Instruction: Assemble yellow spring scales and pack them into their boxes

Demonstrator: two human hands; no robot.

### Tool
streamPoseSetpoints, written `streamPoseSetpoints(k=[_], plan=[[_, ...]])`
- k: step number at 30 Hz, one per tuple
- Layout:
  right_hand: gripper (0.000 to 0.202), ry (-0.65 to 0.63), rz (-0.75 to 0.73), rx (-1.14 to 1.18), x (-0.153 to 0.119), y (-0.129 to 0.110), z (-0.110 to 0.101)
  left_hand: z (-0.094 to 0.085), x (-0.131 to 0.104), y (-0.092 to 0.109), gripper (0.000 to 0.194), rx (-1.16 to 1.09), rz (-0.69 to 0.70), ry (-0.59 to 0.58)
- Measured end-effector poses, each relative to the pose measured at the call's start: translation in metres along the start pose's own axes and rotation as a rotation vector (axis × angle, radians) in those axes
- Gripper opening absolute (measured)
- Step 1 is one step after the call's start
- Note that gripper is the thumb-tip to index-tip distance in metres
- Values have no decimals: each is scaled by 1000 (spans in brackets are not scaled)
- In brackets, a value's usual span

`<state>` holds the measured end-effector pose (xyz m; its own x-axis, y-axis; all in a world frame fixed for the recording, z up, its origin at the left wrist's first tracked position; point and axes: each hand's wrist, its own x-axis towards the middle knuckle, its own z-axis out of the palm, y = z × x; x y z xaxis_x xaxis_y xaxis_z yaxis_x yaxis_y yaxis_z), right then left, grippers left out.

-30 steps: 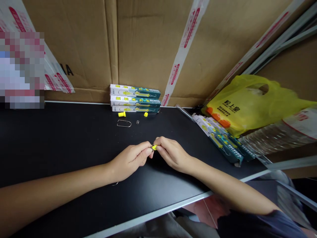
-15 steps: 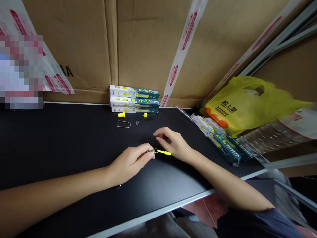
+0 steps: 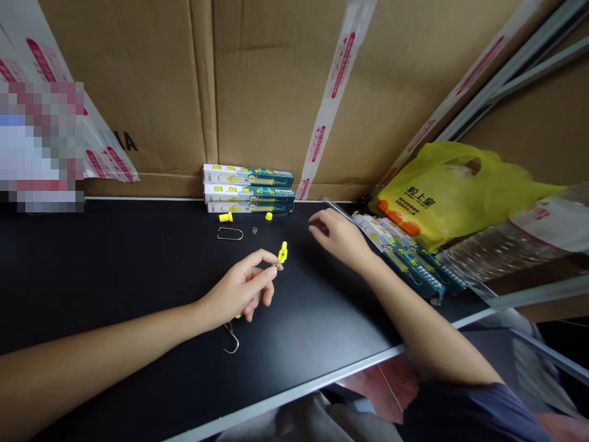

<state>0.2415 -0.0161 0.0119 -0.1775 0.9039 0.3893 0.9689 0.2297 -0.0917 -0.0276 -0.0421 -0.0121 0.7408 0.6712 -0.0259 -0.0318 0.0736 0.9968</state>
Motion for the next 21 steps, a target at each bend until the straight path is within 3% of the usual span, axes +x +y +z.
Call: streamPoseSetpoints(k=[4,7,13,18,21], plan=[[30,26,301,-294,17,51,1,-1,1,0,23,-50,35,-1],[34,-35,425,-346,20,72,10,-1,1,0,22,-56,23,-8],[26,-34,465,-233,17,78,24,-1,1,1,19,-67,-15,-2],[30,54,489,34,19,78,13,2,-1,5,17,-67,-30,38],[39,109,454,257,18,61,3,2,-1,6,17,-76,-35,53]])
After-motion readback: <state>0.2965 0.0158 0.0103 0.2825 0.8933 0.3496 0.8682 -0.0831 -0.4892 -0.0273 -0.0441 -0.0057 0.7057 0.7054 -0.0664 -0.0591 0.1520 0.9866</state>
